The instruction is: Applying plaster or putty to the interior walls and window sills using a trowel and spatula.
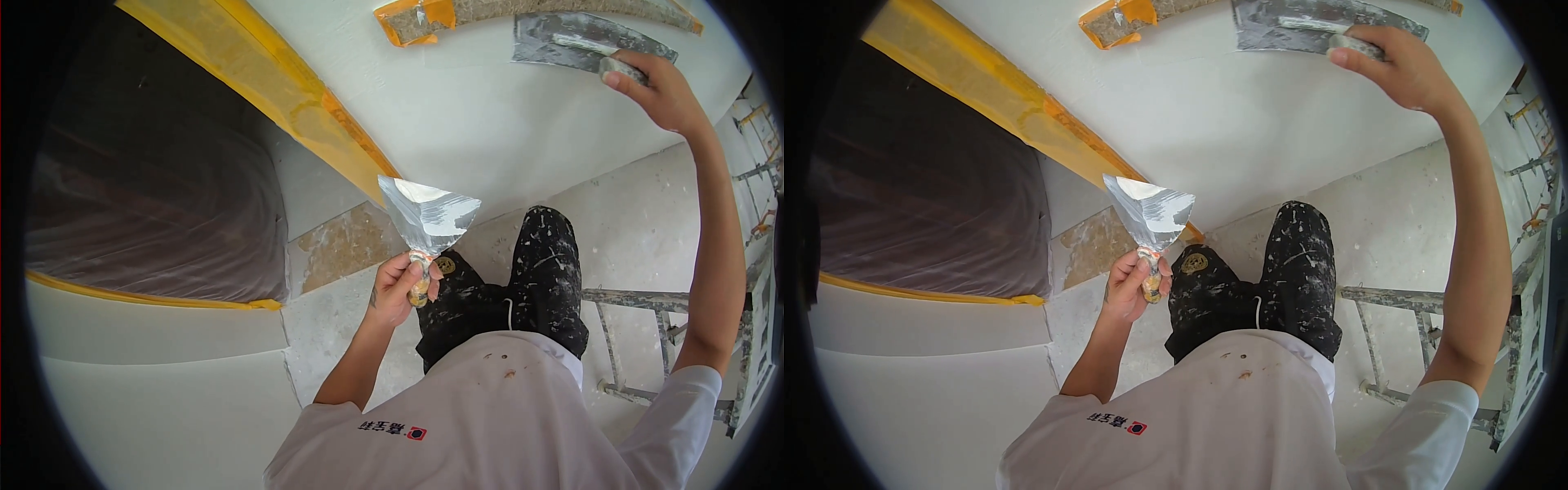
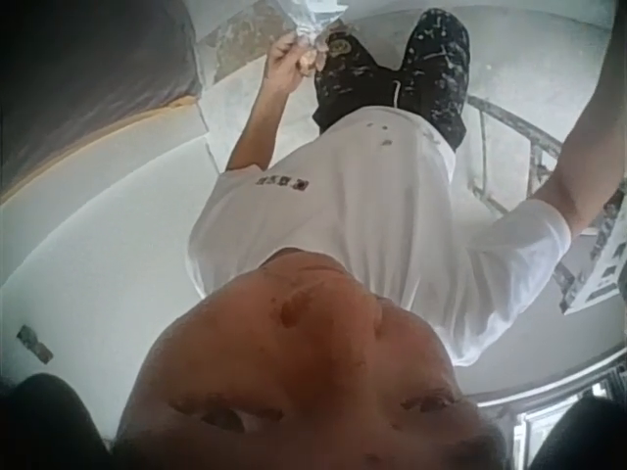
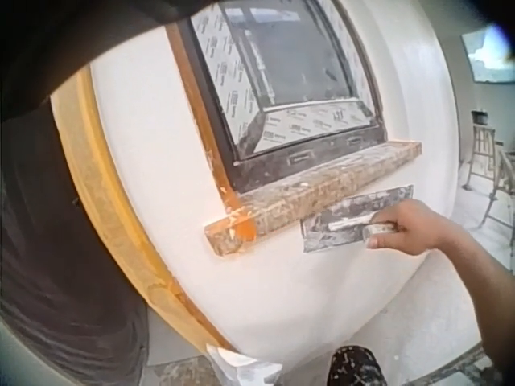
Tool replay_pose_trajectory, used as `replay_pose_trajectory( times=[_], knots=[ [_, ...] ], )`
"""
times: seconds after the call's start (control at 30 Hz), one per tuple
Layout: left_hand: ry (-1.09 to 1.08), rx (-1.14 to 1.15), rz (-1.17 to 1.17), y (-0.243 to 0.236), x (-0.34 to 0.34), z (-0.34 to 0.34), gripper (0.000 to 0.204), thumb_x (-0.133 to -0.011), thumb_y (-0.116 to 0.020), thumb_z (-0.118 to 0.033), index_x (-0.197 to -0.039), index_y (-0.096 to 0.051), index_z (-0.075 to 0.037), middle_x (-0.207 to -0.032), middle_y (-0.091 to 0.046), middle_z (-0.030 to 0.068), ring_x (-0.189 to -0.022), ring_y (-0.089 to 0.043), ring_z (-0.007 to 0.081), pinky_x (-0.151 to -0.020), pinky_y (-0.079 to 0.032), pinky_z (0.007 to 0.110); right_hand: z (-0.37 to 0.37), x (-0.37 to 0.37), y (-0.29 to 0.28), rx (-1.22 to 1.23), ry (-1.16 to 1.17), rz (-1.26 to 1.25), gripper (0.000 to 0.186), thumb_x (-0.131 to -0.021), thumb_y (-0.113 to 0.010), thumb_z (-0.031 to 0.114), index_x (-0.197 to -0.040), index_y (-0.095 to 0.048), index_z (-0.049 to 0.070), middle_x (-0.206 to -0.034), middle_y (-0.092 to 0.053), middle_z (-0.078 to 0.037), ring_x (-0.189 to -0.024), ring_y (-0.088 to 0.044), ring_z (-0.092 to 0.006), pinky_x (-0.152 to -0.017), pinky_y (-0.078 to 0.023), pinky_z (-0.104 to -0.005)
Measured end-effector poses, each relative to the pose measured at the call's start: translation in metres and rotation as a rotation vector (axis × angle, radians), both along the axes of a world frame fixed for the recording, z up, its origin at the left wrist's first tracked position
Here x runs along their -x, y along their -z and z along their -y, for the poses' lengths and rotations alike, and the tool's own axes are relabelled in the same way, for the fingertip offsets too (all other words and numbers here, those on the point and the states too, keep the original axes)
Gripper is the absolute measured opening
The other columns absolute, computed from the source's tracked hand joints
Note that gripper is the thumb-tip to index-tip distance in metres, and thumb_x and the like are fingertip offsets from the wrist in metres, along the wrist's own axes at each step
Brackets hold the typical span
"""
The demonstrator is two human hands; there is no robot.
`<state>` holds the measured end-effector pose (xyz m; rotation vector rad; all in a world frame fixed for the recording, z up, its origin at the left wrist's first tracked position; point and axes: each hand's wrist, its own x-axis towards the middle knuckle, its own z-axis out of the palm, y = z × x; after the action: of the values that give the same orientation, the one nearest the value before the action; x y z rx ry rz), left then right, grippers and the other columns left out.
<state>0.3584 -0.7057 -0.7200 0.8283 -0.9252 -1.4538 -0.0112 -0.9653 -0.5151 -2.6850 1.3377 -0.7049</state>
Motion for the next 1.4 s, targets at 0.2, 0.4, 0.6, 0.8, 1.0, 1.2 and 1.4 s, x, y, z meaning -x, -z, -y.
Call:
replay_pose_trajectory(
  times=[0.2, 0.4, 0.6, 0.8, 1.0, 1.2, 1.4],
  knots=[
    [0.137, -0.062, -0.046, 0.006, -0.006, 0.006, 0.028, -0.104, -0.051, -0.021, -0.117, -0.060, 0.002, -0.093, -0.065, 0.0102, -0.070, -0.061, 0.0181, -0.061, -0.049, 0.029, 0.034, 0.086, 0.024, -0.077, 0.158, 0.139, 0.050, -0.096, -0.060, 0.051, -0.100, -0.067, 0.001, -0.073, -0.053, -0.001, -0.068, -0.048, -0.0110, -0.062, -0.041, -0.0293],
    [0.257, -0.073, -0.060, 0.003, -0.008, 0.012, 0.029, -0.103, -0.052, -0.022, -0.114, -0.061, 0.003, -0.090, -0.065, 0.0104, -0.065, -0.060, 0.0166, -0.057, -0.048, 0.028, -0.065, 0.043, 0.079, -0.471, -0.023, 0.781, 0.060, -0.099, -0.049, 0.058, -0.094, -0.066, 0.001, -0.066, -0.055, -0.002, -0.060, -0.051, -0.0113, -0.057, -0.043, -0.0251],
    [0.558, -0.038, -0.058, 0.000, 0.010, 0.037, 0.026, -0.103, -0.054, -0.023, -0.104, -0.063, 0.001, -0.087, -0.065, 0.0118, -0.061, -0.059, 0.0158, -0.052, -0.047, 0.029, -0.101, -0.015, 0.147, -1.274, -0.652, 0.899, 0.080, -0.094, -0.039, 0.072, -0.089, -0.066, -0.003, -0.065, -0.060, -0.009, -0.049, -0.055, -0.0164, -0.043, -0.042, -0.0287],
    [0.363, 0.021, -0.023, -0.016, -0.028, 0.024, 0.025, -0.103, -0.055, -0.022, -0.107, -0.064, 0.001, -0.085, -0.066, 0.0082, -0.061, -0.058, 0.0137, -0.053, -0.046, 0.028, -0.090, -0.006, 0.143, -1.168, -0.116, 0.517, 0.057, -0.101, -0.049, 0.053, -0.088, -0.068, 0.001, -0.066, -0.061, -0.003, -0.058, -0.057, -0.0112, -0.051, -0.044, -0.0253],
    [-0.211, -0.018, 0.436, -0.037, -0.014, 0.024, 0.025, -0.100, -0.060, -0.021, -0.111, -0.067, 0.000, -0.086, -0.067, 0.0046, -0.061, -0.057, 0.0081, -0.055, -0.046, 0.024, -0.149, -0.022, 0.093, -0.548, -0.012, 0.379, 0.044, -0.092, -0.068, 0.044, -0.096, -0.068, 0.000, -0.073, -0.062, -0.008, -0.063, -0.059, -0.0187, -0.057, -0.046, -0.0339],
    [-0.499, 0.125, 0.830, -0.030, -0.002, 0.029, 0.025, -0.095, -0.065, -0.018, -0.110, -0.068, 0.002, -0.085, -0.067, 0.0068, -0.064, -0.057, 0.0078, -0.055, -0.043, 0.024, -0.190, -0.078, 0.079, -0.130, -0.127, 0.249, 0.045, -0.082, -0.076, 0.043, -0.099, -0.068, 0.003, -0.084, -0.067, -0.015, -0.071, -0.063, -0.0362, -0.060, -0.049, -0.0412],
    [-0.568, 0.416, 1.063, -0.035, -0.004, 0.029, 0.024, -0.095, -0.065, -0.015, -0.110, -0.066, 0.003, -0.087, -0.066, 0.0076, -0.065, -0.055, 0.0085, -0.058, -0.042, 0.023, -0.176, -0.083, 0.090, 0.008, -0.093, 0.284, 0.047, -0.083, -0.074, 0.046, -0.100, -0.067, 0.003, -0.080, -0.065, -0.013, -0.070, -0.064, -0.0347, -0.061, -0.049, -0.0414]
  ],
)
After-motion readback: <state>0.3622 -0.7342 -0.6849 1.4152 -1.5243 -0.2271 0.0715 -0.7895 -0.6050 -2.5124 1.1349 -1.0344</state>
